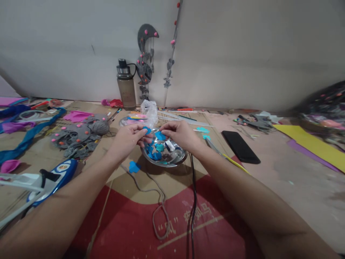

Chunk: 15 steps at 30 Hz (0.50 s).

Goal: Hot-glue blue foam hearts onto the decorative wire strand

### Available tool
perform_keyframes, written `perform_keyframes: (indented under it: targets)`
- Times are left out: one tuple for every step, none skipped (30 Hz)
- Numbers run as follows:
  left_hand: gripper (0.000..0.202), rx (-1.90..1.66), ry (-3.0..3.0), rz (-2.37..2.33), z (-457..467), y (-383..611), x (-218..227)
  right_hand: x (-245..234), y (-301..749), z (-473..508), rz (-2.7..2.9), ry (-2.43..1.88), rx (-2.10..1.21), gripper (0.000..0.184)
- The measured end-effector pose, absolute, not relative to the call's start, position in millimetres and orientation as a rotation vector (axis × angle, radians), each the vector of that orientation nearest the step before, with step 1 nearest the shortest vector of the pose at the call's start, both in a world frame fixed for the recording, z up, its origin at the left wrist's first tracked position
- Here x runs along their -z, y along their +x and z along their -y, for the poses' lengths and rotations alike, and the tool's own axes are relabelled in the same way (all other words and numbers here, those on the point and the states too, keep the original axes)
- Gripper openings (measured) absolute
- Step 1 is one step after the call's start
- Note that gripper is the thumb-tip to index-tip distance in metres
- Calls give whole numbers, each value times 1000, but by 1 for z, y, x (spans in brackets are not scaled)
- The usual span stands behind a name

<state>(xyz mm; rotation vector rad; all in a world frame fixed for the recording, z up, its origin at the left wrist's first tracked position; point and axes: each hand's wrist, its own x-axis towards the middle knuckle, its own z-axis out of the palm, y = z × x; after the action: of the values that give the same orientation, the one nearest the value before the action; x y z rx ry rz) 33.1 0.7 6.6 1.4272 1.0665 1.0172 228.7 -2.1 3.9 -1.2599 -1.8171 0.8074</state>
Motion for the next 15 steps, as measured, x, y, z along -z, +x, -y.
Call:
perform_keyframes:
  targets:
    - [15, -1013, 1411, -1073, 1, 34, -8, -5, 226, 3, 1739, -1224, -882, 10]
    - [14, -1010, 1394, -1073, 2, 35, -10, -6, 224, 4, 1666, -1187, -950, 10]
    - [14, -1006, 1377, -1065, 3, 37, -11, -7, 221, 5, 1607, -1150, -1007, 11]
    - [14, -1001, 1361, -1053, 4, 37, -11, -7, 218, 7, 1561, -1114, -1052, 13]
    - [14, -994, 1347, -1037, 5, 38, -11, -8, 216, 8, 1532, -1087, -1081, 16]
    - [14, -987, 1336, -1021, 5, 39, -11, -8, 215, 10, 1518, -1072, -1099, 17]
    - [15, -980, 1329, -1002, 6, 39, -10, -9, 213, 10, 1513, -1069, -1104, 17]
    - [16, -977, 1325, -980, 6, 39, -9, -9, 213, 11, 1509, -1076, -1104, 16]
    - [17, -971, 1323, -958, 5, 38, -7, -9, 212, 11, 1508, -1089, -1100, 14]
    - [18, -965, 1322, -939, 5, 38, -6, -9, 212, 12, 1508, -1104, -1092, 12]
    - [19, -960, 1319, -925, 5, 38, -5, -8, 212, 11, 1511, -1117, -1083, 9]
    - [19, -957, 1314, -918, 5, 38, -5, -8, 213, 11, 1517, -1126, -1073, 7]
    - [19, -954, 1309, -918, 5, 38, -5, -7, 212, 11, 1525, -1132, -1064, 5]
    - [19, -952, 1305, -921, 5, 38, -5, -7, 212, 11, 1534, -1133, -1057, 3]
    - [19, -951, 1304, -924, 5, 38, -5, -6, 212, 10, 1536, -1131, -1050, 3]
